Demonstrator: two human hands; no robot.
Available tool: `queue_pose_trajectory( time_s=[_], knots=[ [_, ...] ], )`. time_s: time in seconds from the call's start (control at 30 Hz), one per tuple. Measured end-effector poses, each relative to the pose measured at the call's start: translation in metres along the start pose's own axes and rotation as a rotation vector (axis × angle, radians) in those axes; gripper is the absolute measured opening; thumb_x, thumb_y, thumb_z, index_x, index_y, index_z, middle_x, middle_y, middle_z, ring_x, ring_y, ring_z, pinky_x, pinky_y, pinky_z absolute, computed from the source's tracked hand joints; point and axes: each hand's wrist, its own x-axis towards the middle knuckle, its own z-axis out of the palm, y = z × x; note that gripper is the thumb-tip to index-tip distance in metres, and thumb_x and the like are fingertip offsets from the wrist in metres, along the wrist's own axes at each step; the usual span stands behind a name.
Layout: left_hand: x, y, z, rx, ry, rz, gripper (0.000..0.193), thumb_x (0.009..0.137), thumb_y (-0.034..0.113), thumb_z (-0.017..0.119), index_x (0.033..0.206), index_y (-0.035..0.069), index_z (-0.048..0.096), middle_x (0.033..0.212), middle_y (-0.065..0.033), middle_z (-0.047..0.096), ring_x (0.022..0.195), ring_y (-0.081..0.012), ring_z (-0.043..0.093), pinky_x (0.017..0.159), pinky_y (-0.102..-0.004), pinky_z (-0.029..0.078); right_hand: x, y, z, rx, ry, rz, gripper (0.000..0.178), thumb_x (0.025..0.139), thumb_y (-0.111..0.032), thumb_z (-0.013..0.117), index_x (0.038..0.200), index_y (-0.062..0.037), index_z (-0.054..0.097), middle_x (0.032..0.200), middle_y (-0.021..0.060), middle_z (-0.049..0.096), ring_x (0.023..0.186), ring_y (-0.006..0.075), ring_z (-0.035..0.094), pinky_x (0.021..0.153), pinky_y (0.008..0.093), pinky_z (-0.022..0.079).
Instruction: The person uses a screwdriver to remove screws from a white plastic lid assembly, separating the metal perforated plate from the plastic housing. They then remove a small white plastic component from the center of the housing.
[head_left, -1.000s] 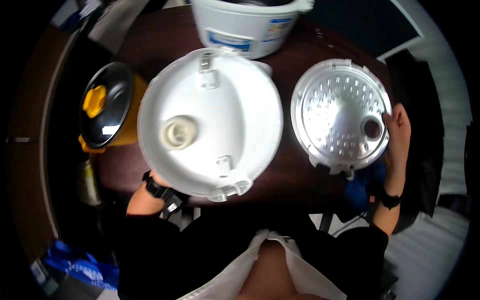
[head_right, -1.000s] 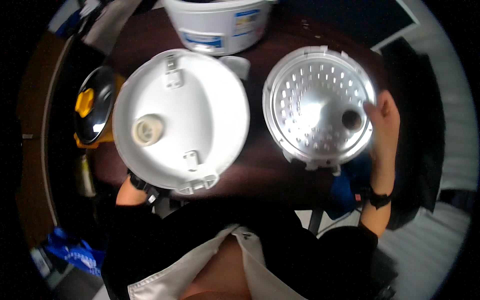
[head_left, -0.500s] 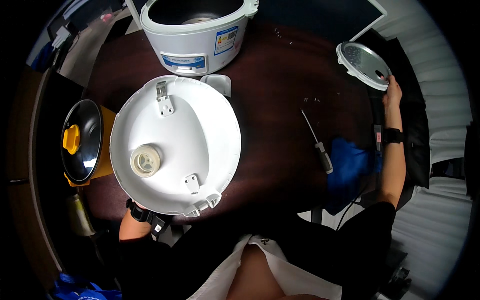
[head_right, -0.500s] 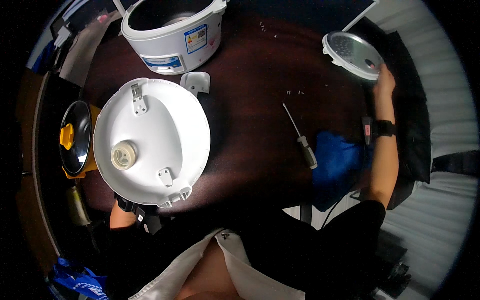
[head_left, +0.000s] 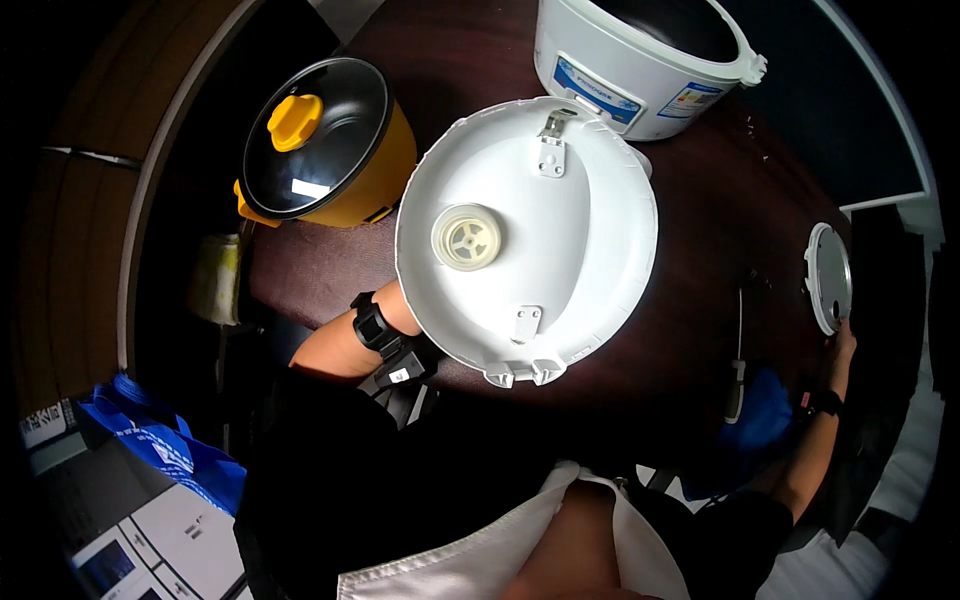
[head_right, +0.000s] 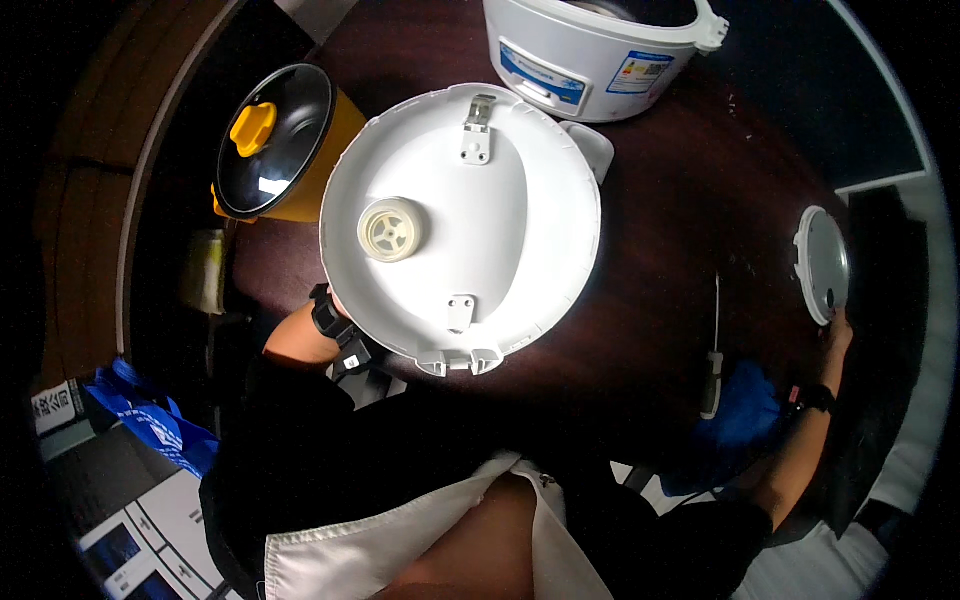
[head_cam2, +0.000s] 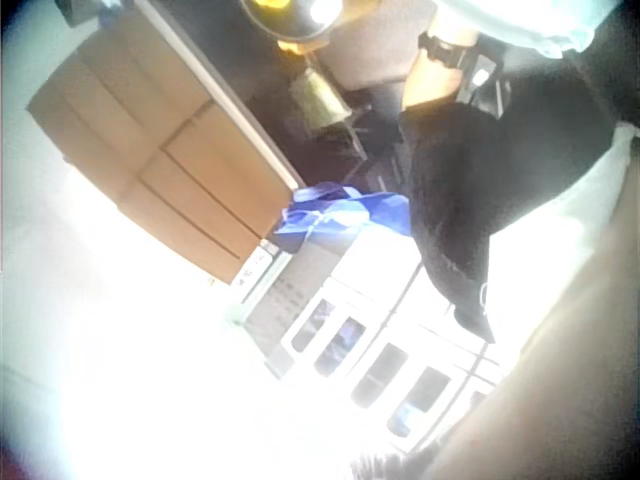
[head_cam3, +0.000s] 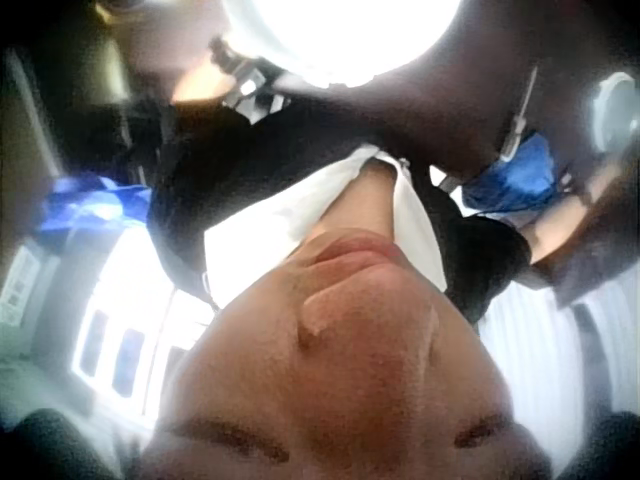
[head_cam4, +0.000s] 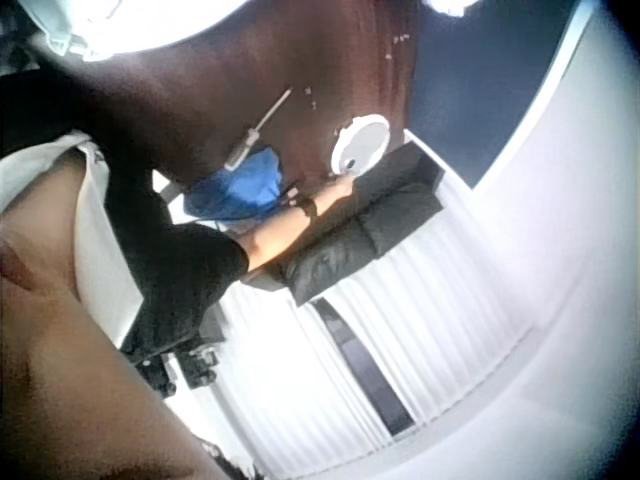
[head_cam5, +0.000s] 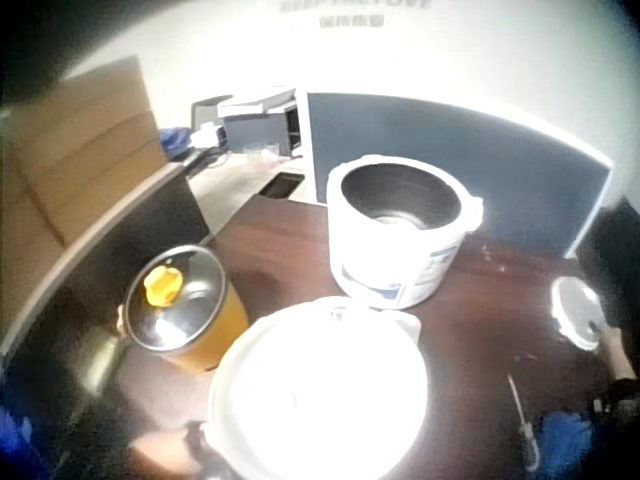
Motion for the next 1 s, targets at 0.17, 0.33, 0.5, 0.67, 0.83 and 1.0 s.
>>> queue_pose_trajectory(
  time_s=[0.17, 0.33, 0.5, 0.67, 0.83, 1.0],
  knots=[
    [0.005, -0.006, 0.002, -0.024, -0.023, -0.014, 0.030, 0.090, 0.025, 0.046, 0.106, 0.001, 0.051, 0.086, -0.0050, 0.056, 0.071, -0.0110, 0.054, 0.064, -0.0257, 0.047, -0.024, -0.012, -0.004, -0.892, 0.255, -0.369, 0.051, 0.083, -0.043, 0.058, 0.109, 0.0004, 0.057, 0.100, 0.0200, 0.062, 0.093, 0.0346, 0.059, 0.080, 0.0422, 0.045],
    [0.014, -0.006, 0.003, -0.053, -0.076, -0.038, 0.030, 0.090, 0.026, 0.045, 0.106, 0.001, 0.052, 0.086, -0.0050, 0.056, 0.072, -0.0114, 0.055, 0.064, -0.0263, 0.048, -0.164, -0.108, 0.022, -0.946, 0.264, -0.964, 0.031, 0.090, -0.030, 0.052, 0.100, -0.0003, 0.057, 0.091, 0.0166, 0.061, 0.084, 0.0332, 0.060, 0.074, 0.0401, 0.046],
    [0.020, -0.006, 0.007, -0.057, -0.100, -0.051, 0.030, 0.091, 0.027, 0.045, 0.105, 0.002, 0.052, 0.086, -0.0050, 0.056, 0.073, -0.0119, 0.056, 0.065, -0.0268, 0.049, -0.439, -0.210, 0.111, -0.608, -0.310, -1.341, 0.029, 0.083, -0.014, 0.065, 0.110, -0.0092, 0.055, 0.100, 0.0095, 0.060, 0.088, 0.0204, 0.061, 0.074, 0.0322, 0.051],
    [0.027, -0.010, 0.009, -0.099, -0.136, -0.071, 0.031, 0.091, 0.029, 0.044, 0.104, 0.002, 0.052, 0.086, -0.0050, 0.056, 0.074, -0.0123, 0.056, 0.066, -0.0274, 0.050, -0.570, -0.225, 0.179, -0.266, -0.932, -1.715, 0.053, 0.069, -0.021, 0.076, 0.113, -0.0046, 0.053, 0.095, 0.0124, 0.059, 0.082, 0.0253, 0.060, 0.069, 0.0334, 0.050],
    [0.030, -0.008, 0.011, -0.133, -0.173, -0.077, 0.031, 0.092, 0.030, 0.043, 0.104, 0.002, 0.052, 0.086, -0.0050, 0.056, 0.075, -0.0128, 0.057, 0.067, -0.0280, 0.051, -0.590, -0.220, 0.211, -0.126, -0.955, -1.788, 0.050, 0.067, -0.022, 0.077, 0.109, -0.0032, 0.055, 0.089, 0.0120, 0.058, 0.080, 0.0272, 0.060, 0.066, 0.0339, 0.049],
    [0.029, -0.008, 0.011, -0.179, -0.190, -0.070, 0.032, 0.092, 0.031, 0.043, 0.103, 0.003, 0.053, 0.086, -0.0049, 0.056, 0.076, -0.0132, 0.057, 0.068, -0.0286, 0.052, -0.590, -0.213, 0.216, -0.172, -0.983, -1.747, 0.048, 0.071, -0.026, 0.073, 0.109, -0.0026, 0.054, 0.090, 0.0114, 0.056, 0.078, 0.0286, 0.059, 0.066, 0.0357, 0.048]
  ],
)
